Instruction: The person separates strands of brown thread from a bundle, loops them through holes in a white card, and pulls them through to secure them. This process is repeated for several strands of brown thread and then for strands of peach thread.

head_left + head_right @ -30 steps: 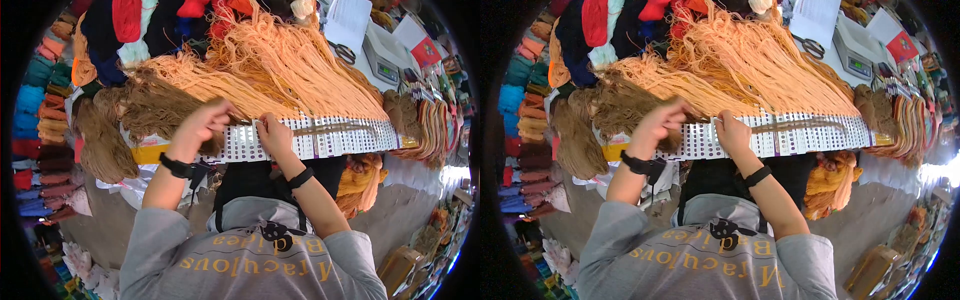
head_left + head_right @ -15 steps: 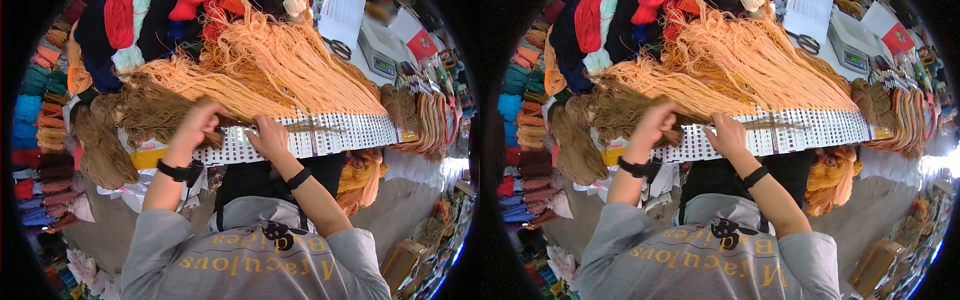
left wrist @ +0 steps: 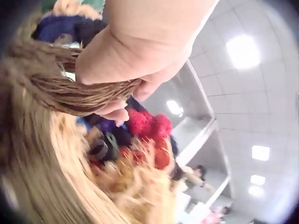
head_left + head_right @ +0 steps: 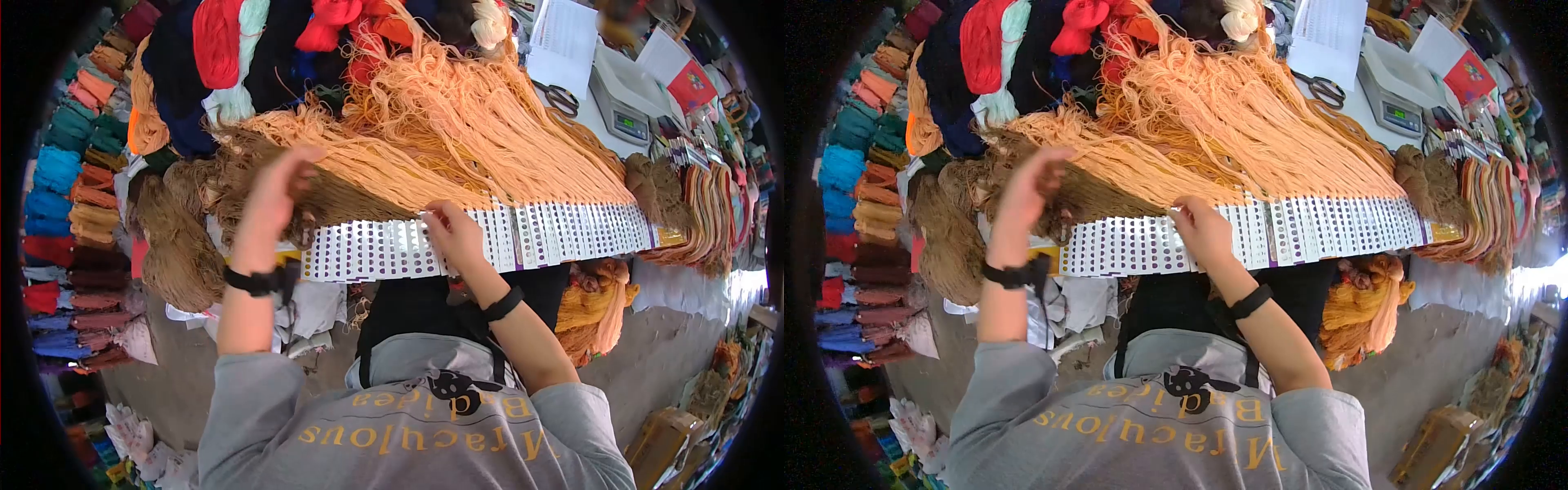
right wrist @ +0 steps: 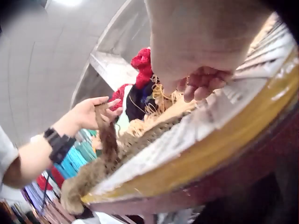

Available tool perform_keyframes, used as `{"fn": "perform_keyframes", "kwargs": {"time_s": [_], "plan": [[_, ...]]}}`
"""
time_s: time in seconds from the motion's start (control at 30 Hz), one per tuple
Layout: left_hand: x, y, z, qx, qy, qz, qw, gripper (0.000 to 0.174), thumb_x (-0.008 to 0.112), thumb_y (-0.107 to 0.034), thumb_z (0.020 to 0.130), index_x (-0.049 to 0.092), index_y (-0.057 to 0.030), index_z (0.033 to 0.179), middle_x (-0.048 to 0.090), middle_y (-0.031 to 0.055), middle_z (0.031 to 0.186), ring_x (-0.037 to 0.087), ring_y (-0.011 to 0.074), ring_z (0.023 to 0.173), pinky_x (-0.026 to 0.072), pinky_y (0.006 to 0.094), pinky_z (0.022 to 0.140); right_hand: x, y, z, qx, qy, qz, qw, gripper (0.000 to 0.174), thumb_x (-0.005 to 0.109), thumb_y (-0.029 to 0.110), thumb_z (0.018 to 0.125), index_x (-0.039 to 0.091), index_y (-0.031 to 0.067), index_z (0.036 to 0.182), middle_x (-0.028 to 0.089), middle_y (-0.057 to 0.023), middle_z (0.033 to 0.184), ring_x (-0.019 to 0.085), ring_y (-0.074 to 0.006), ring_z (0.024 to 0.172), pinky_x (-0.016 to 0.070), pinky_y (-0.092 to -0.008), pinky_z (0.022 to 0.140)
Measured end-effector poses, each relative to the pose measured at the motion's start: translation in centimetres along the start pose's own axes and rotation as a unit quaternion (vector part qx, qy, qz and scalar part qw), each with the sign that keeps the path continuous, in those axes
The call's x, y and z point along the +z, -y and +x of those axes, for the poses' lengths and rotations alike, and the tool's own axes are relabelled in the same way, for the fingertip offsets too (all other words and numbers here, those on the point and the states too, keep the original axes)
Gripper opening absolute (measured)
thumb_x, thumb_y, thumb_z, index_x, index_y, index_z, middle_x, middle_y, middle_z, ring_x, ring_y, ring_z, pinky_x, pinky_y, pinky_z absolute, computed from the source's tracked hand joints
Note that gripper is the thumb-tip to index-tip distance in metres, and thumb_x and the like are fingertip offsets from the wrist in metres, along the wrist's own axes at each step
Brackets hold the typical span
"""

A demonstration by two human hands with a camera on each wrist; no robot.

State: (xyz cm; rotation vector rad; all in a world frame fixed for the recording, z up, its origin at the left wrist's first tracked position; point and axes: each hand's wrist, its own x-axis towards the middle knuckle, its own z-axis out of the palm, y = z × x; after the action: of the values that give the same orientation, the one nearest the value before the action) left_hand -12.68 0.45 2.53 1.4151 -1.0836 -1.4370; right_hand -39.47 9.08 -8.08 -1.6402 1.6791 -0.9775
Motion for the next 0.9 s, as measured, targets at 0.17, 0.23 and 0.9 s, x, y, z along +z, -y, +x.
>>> {"fn": "perform_keyframes", "kwargs": {"time_s": [0.17,0.23,0.9], "plan": [[10.1,3.3,-4.5,-0.089,0.247,-0.135,0.955,0.041,0.045,-0.033,0.096,0.054,-0.0027,0.122,0.058,0.0033,0.115,0.056,0.0138,0.097,0.0428,0.0254,0.085,0.1,4.2,-0.9,-0.002,0.005,0.28,0.96,0.013,0.062,0.01,0.085,0.061,0.0014,0.096,0.06,-0.0044,0.075,0.057,-0.0137,0.066,0.0465,-0.0257,0.061],[11.1,3.6,-4.6,-0.129,0.314,-0.221,0.914,0.046,0.036,-0.036,0.099,0.05,-0.0014,0.126,0.058,0.008,0.114,0.056,0.0153,0.097,0.0456,0.0292,0.082,-0.8,5.5,-1.0,0.069,0.055,0.379,0.921,0.011,0.058,0.01,0.089,0.058,-0.0009,0.092,0.056,-0.0006,0.076,0.053,-0.0081,0.066,0.0443,-0.0217,0.06],[9.4,0.1,-4.7,-0.052,0.234,-0.27,0.932,0.047,0.035,-0.036,0.099,0.047,-0.0016,0.129,0.055,0.0009,0.088,0.046,0.0064,0.06,0.0423,0.0218,0.05,-4.4,7.5,-2.1,0.102,0.069,0.539,0.833,0.018,0.041,0.021,0.098,0.047,0.0053,0.09,0.057,-0.0065,0.07,0.056,-0.0137,0.058,0.0427,-0.0231,0.057]]}}
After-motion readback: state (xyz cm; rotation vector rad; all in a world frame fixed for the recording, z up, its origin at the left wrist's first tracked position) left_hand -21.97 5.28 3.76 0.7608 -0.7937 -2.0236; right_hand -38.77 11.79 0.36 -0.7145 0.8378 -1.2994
